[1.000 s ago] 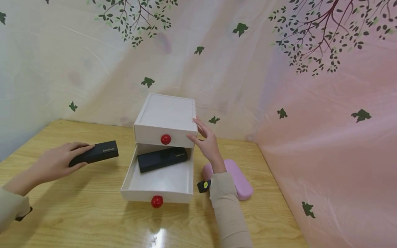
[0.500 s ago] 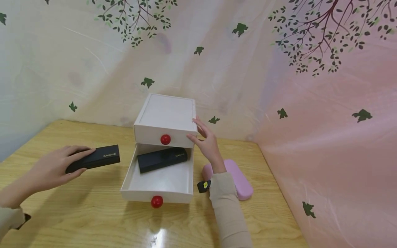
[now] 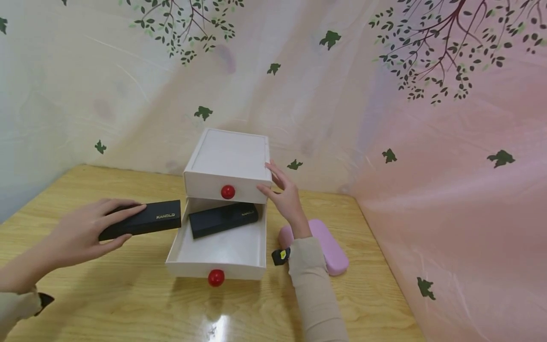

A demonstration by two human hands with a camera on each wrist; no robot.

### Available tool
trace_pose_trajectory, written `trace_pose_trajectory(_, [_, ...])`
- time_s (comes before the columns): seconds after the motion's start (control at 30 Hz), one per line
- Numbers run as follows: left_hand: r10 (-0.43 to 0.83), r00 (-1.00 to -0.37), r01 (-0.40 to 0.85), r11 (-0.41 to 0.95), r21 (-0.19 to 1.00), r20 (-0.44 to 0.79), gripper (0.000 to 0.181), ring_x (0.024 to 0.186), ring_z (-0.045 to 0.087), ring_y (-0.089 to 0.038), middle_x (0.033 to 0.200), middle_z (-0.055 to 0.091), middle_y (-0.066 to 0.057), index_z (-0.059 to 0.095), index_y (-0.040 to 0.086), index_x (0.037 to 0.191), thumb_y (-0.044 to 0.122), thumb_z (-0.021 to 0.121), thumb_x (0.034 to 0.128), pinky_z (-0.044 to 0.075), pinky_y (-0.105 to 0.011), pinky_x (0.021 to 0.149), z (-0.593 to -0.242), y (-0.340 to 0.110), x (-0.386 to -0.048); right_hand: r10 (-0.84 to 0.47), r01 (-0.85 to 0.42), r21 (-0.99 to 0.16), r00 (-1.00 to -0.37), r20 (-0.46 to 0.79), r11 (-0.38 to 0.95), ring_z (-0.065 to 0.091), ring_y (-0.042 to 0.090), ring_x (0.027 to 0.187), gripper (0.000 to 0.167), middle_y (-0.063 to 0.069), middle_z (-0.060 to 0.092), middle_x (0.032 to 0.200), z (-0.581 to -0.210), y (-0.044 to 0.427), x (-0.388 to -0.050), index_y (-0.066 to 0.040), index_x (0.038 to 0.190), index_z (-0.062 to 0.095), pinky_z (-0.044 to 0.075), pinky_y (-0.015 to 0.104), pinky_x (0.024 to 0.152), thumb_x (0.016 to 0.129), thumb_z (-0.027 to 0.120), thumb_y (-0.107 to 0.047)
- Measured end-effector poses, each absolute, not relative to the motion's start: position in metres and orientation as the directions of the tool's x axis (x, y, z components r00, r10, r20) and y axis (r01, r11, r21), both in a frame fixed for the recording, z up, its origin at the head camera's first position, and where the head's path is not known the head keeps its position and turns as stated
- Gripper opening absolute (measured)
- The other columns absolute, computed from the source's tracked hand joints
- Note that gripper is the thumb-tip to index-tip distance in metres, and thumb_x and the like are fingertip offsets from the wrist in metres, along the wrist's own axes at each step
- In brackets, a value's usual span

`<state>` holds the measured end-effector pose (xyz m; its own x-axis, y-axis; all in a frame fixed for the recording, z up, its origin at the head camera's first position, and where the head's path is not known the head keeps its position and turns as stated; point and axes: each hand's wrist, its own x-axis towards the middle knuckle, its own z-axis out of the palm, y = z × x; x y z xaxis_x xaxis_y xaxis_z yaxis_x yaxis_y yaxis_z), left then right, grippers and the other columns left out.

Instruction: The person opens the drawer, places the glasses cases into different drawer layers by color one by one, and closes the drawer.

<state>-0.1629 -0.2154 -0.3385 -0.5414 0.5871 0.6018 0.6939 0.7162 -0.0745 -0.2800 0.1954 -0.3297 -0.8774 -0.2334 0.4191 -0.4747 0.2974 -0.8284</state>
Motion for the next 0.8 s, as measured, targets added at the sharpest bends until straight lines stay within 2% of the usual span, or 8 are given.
trace_pose_trajectory(0.23, [0.616, -0.515, 0.73, 0.68, -0.073, 0.596, 0.057, 0.097, 0.064, -0.029, 0.117, 0.064, -0.012, 0.06, 0.014, 0.131, 0.054, 0.036, 0.0981, 0.055, -0.045, 0.071, -0.333, -0.192, -0.164, -0.23, -0.468, -0.827, -0.881, 0.413, 0.31, 0.036, 0.029, 0.143, 0.059, 0.004, 0.03, 0.159, -0.329, 0.194, -0.28, -0.012, 0.145, 0.045, 0.033, 0.048, 0.116, 0.091, 0.067, -0.01])
trace_pose_trajectory(0.3, [0.62, -0.515, 0.732, 0.677, -0.072, 0.592, 0.052, 0.097, 0.065, -0.029, 0.117, 0.065, -0.012, 0.061, 0.014, 0.131, 0.05, 0.045, 0.0971, 0.055, -0.045, 0.072, -0.333, -0.186, -0.165, -0.23, -0.458, -0.834, -0.886, 0.402, 0.308, 0.034, 0.029, 0.144, 0.06, 0.005, 0.029, 0.159, -0.326, 0.194, -0.279, -0.011, 0.146, 0.044, 0.032, 0.047, 0.116, 0.091, 0.067, -0.01])
trace_pose_trajectory(0.4, [0.628, -0.521, 0.735, 0.675, -0.071, 0.578, 0.048, 0.098, 0.065, -0.029, 0.116, 0.065, -0.013, 0.061, 0.013, 0.13, 0.038, 0.063, 0.0892, 0.056, -0.045, 0.074, -0.332, -0.176, -0.167, -0.234, -0.448, -0.837, -0.891, 0.389, 0.315, 0.032, 0.032, 0.145, 0.06, 0.01, 0.027, 0.16, -0.317, 0.191, -0.27, -0.007, 0.146, 0.043, 0.031, 0.048, 0.117, 0.091, 0.066, -0.007])
trace_pose_trajectory(0.47, [0.636, -0.53, 0.736, 0.673, -0.068, 0.561, 0.055, 0.099, 0.064, -0.029, 0.117, 0.065, -0.013, 0.061, 0.013, 0.13, 0.029, 0.073, 0.0784, 0.056, -0.045, 0.075, -0.332, -0.169, -0.168, -0.237, -0.444, -0.836, -0.893, 0.383, 0.322, 0.032, 0.033, 0.145, 0.06, 0.013, 0.027, 0.159, -0.311, 0.189, -0.265, -0.004, 0.146, 0.042, 0.031, 0.048, 0.116, 0.091, 0.066, -0.005])
trace_pose_trajectory(0.53, [0.643, -0.539, 0.737, 0.673, -0.063, 0.544, 0.06, 0.1, 0.064, -0.028, 0.118, 0.065, -0.012, 0.061, 0.014, 0.131, 0.027, 0.077, 0.0745, 0.056, -0.045, 0.077, -0.331, -0.161, -0.169, -0.239, -0.444, -0.832, -0.893, 0.382, 0.332, 0.032, 0.034, 0.144, 0.06, 0.014, 0.026, 0.159, -0.307, 0.187, -0.26, -0.003, 0.145, 0.041, 0.032, 0.048, 0.116, 0.091, 0.065, -0.004])
trace_pose_trajectory(0.63, [0.652, -0.547, 0.744, 0.667, -0.053, 0.525, 0.061, 0.1, 0.064, -0.027, 0.12, 0.064, -0.012, 0.061, 0.016, 0.131, 0.028, 0.079, 0.0744, 0.056, -0.044, 0.079, -0.329, -0.15, -0.171, -0.241, -0.45, -0.83, -0.89, 0.387, 0.329, 0.032, 0.034, 0.145, 0.059, 0.014, 0.026, 0.159, -0.309, 0.188, -0.263, -0.003, 0.145, 0.041, 0.032, 0.049, 0.116, 0.091, 0.065, -0.004])
trace_pose_trajectory(0.8, [0.688, -0.504, 0.78, 0.623, -0.069, 0.522, 0.061, 0.102, 0.064, -0.028, 0.121, 0.064, -0.011, 0.061, 0.015, 0.131, 0.028, 0.08, 0.0751, 0.056, -0.044, 0.082, -0.328, -0.131, -0.175, -0.234, -0.456, -0.829, -0.887, 0.397, 0.322, 0.032, 0.03, 0.145, 0.059, 0.009, 0.026, 0.16, -0.323, 0.193, -0.275, -0.01, 0.146, 0.043, 0.031, 0.049, 0.116, 0.092, 0.065, -0.008])
